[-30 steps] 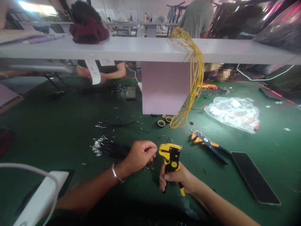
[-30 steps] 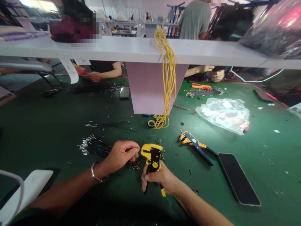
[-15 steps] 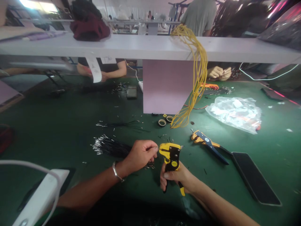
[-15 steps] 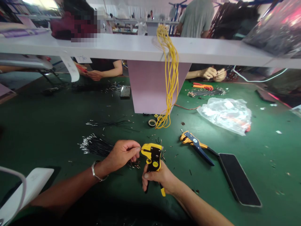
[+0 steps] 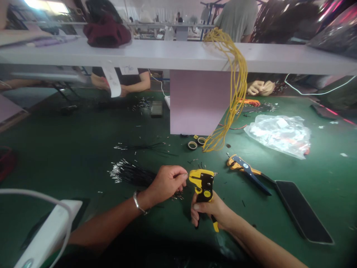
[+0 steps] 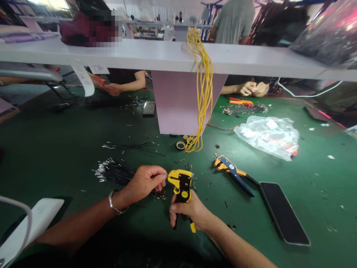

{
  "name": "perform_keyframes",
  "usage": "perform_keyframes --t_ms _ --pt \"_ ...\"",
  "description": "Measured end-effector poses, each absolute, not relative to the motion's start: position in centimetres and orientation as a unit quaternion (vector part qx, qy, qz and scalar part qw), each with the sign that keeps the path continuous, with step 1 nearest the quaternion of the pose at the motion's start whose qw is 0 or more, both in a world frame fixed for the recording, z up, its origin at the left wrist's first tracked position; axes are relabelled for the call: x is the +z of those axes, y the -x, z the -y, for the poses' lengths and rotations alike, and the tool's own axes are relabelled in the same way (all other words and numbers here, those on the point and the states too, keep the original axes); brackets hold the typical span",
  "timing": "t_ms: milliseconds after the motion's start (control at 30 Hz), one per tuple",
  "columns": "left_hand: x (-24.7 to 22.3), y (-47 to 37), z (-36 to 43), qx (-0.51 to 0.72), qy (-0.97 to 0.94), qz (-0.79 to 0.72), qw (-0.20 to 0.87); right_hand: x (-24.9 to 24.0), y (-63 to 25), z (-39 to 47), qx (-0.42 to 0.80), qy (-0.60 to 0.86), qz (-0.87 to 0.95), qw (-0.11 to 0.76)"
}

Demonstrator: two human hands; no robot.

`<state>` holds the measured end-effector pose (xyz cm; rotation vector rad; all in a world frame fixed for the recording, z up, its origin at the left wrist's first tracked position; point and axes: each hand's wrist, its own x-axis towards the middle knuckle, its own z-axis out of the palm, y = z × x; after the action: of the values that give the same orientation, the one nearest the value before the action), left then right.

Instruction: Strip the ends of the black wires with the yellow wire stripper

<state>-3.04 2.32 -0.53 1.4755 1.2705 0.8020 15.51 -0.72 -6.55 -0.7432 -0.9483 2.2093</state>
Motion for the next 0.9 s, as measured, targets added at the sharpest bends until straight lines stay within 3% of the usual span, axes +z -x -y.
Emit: perform_keyframes --t_ms 900 --pt "-0.51 3.14 -2.54 0.318 -0.587 -0.520 0.532 -6.71 -14.98 1.36 0.821 0.307 0.354 0.326"
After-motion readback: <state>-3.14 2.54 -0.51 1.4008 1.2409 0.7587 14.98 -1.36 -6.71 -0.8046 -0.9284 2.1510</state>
